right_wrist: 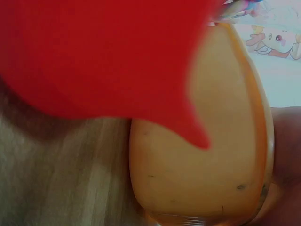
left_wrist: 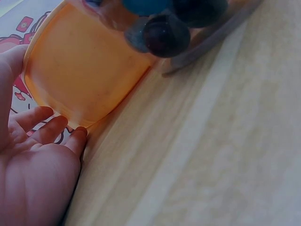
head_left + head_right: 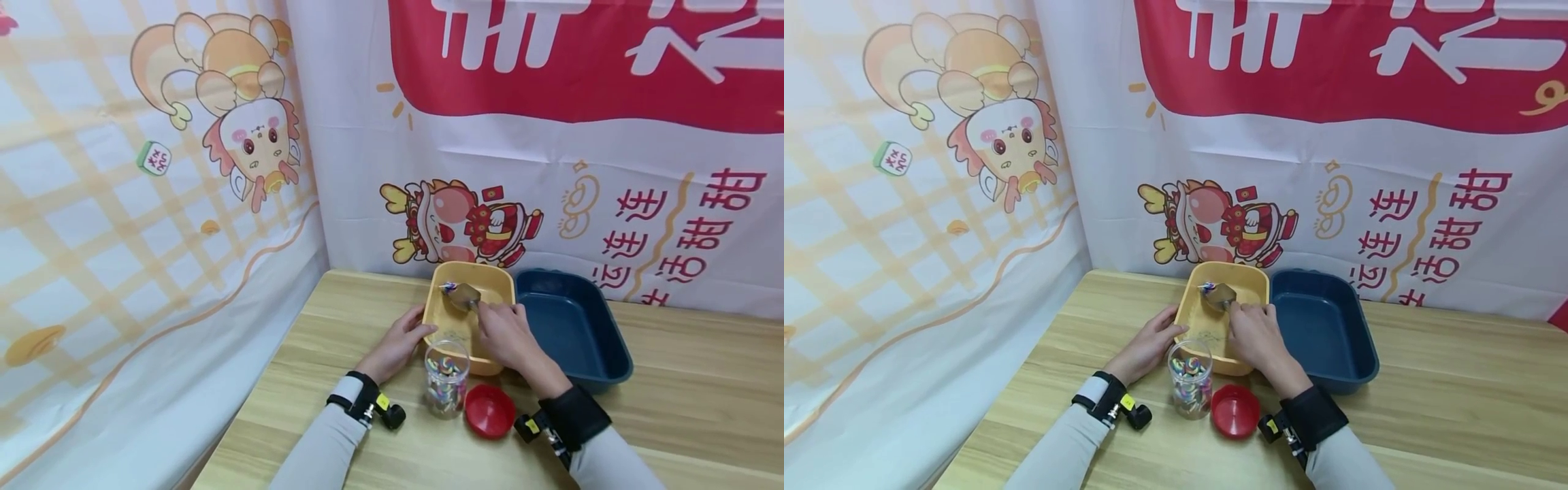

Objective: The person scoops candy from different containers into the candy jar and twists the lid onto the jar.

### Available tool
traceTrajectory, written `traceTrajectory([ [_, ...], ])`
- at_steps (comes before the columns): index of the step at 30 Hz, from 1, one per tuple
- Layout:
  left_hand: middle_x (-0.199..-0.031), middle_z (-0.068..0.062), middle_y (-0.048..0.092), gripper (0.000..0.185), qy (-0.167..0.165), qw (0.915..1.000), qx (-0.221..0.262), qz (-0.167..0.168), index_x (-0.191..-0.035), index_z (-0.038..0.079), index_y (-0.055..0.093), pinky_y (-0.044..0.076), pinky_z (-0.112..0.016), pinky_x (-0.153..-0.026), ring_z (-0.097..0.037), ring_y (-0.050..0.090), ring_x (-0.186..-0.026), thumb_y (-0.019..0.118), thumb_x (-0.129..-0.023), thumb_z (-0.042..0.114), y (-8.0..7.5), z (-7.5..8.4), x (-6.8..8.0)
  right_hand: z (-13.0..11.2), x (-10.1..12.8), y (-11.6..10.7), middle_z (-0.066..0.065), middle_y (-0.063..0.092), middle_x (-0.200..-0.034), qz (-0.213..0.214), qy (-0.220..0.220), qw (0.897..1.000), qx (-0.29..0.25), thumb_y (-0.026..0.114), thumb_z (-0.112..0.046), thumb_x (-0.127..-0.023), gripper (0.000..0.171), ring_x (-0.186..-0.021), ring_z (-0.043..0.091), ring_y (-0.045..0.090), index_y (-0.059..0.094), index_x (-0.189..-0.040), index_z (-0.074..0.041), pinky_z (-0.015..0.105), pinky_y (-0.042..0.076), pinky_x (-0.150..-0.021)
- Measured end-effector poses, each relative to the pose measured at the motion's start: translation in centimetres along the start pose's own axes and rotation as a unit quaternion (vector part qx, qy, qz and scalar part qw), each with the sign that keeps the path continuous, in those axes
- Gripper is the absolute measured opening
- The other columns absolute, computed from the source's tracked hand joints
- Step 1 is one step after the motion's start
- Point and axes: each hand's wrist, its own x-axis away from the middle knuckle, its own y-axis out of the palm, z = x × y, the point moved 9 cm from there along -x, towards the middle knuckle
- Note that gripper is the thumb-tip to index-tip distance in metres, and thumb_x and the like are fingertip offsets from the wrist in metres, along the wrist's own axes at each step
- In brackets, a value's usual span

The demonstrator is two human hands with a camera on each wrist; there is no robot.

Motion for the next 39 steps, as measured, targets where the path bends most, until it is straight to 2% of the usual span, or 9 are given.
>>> traceTrajectory([
  [4, -0.162, -0.02, 0.035, 0.065, 0.001, 1.0, -0.002, 0.0, -0.161, 0.008, 0.029, 0.029, -0.043, -0.124, -0.033, 0.039, -0.147, 0.058, -0.102, 0.015, 0.0, 0.0, 0.1, -0.1, 0.1, 0.4, 0.014, 0.07, -0.098, -0.002, -0.003, 1.0, 0.024, 0.053, -0.011, -0.102, 0.029, -0.106, 0.035, 0.062, 0.064, -0.123, 0.005, 0.056, 0.038, -0.096],
  [8, -0.161, -0.021, 0.036, 0.066, 0.007, 1.0, -0.001, 0.001, -0.16, 0.006, 0.03, 0.03, -0.043, -0.124, -0.032, 0.04, -0.147, 0.059, -0.102, 0.015, -0.1, 0.0, 0.0, 0.0, 0.2, 0.9, 0.02, 0.067, -0.122, -0.024, 0.001, 0.999, 0.036, 0.056, -0.014, -0.103, 0.043, -0.116, 0.037, 0.056, 0.055, -0.141, 0.006, 0.057, 0.036, -0.102],
  [12, -0.16, -0.022, 0.037, 0.066, 0.011, 0.9999, 0.006, 0.001, -0.16, 0.004, 0.03, 0.03, -0.043, -0.124, -0.033, 0.04, -0.146, 0.06, -0.101, 0.015, 0.0, 0.0, 0.0, 0.0, 0.3, 1.2, 0.021, 0.064, -0.128, -0.035, -0.001, 0.998, 0.043, 0.056, -0.015, -0.103, 0.047, -0.12, 0.037, 0.054, 0.052, -0.144, 0.006, 0.057, 0.035, -0.105],
  [24, -0.159, -0.022, 0.038, 0.066, 0.009, 1.0, 0.004, -0.001, -0.159, 0.005, 0.031, 0.029, -0.044, -0.124, -0.034, 0.04, -0.146, 0.06, -0.102, 0.017, 0.1, 0.1, 0.3, 0.0, 0.4, 1.0, 0.019, 0.065, -0.127, -0.037, -0.001, 0.999, 0.01, 0.054, -0.011, -0.102, 0.045, -0.118, 0.035, 0.054, 0.051, -0.143, 0.007, 0.055, 0.035, -0.104],
  [28, -0.16, -0.019, 0.038, 0.065, 0.002, 1.0, -0.003, -0.001, -0.16, 0.007, 0.031, 0.029, -0.043, -0.124, -0.031, 0.04, -0.147, 0.06, -0.102, 0.017, 0.1, 0.0, 0.5, 0.0, 0.4, 0.8, 0.017, 0.066, -0.122, -0.033, 0.001, 0.999, -0.004, 0.053, -0.01, -0.102, 0.043, -0.117, 0.034, 0.054, 0.052, -0.142, 0.007, 0.054, 0.037, -0.1],
  [32, -0.161, -0.021, 0.036, 0.065, 0.006, 1.0, -0.006, -0.002, -0.16, 0.007, 0.031, 0.03, -0.042, -0.123, -0.032, 0.039, -0.147, 0.059, -0.102, 0.016, 0.2, 0.1, 0.4, 0.4, 0.2, 0.1, 0.011, 0.067, -0.106, -0.01, 0.014, 0.999, -0.041, 0.05, -0.008, -0.102, 0.032, -0.107, 0.031, 0.056, 0.06, -0.131, 0.002, 0.048, 0.037, -0.089],
  [35, -0.161, -0.023, 0.036, 0.064, 0.011, 0.9999, -0.005, -0.001, -0.16, 0.007, 0.031, 0.03, -0.043, -0.123, -0.034, 0.038, -0.147, 0.058, -0.103, 0.015, 0.2, 0.2, 0.3, 0.5, -0.1, -0.8, 0.006, 0.064, -0.091, 0.019, 0.024, 0.997, -0.065, 0.047, -0.007, -0.103, 0.021, -0.097, 0.029, 0.056, 0.063, -0.117, -0.002, 0.045, 0.035, -0.083],
  [39, -0.162, -0.022, 0.035, 0.063, 0.007, 1.0, -0.005, 0.004, -0.16, 0.008, 0.032, 0.029, -0.043, -0.124, -0.034, 0.037, -0.148, 0.058, -0.103, 0.014, 0.0, 0.1, 0.4, 0.3, -0.2, -2.2, 0.009, 0.064, -0.09, 0.071, 0.026, 0.994, -0.074, 0.045, -0.009, -0.106, 0.022, -0.094, 0.031, 0.056, 0.062, -0.116, -0.001, 0.045, 0.035, -0.082],
])
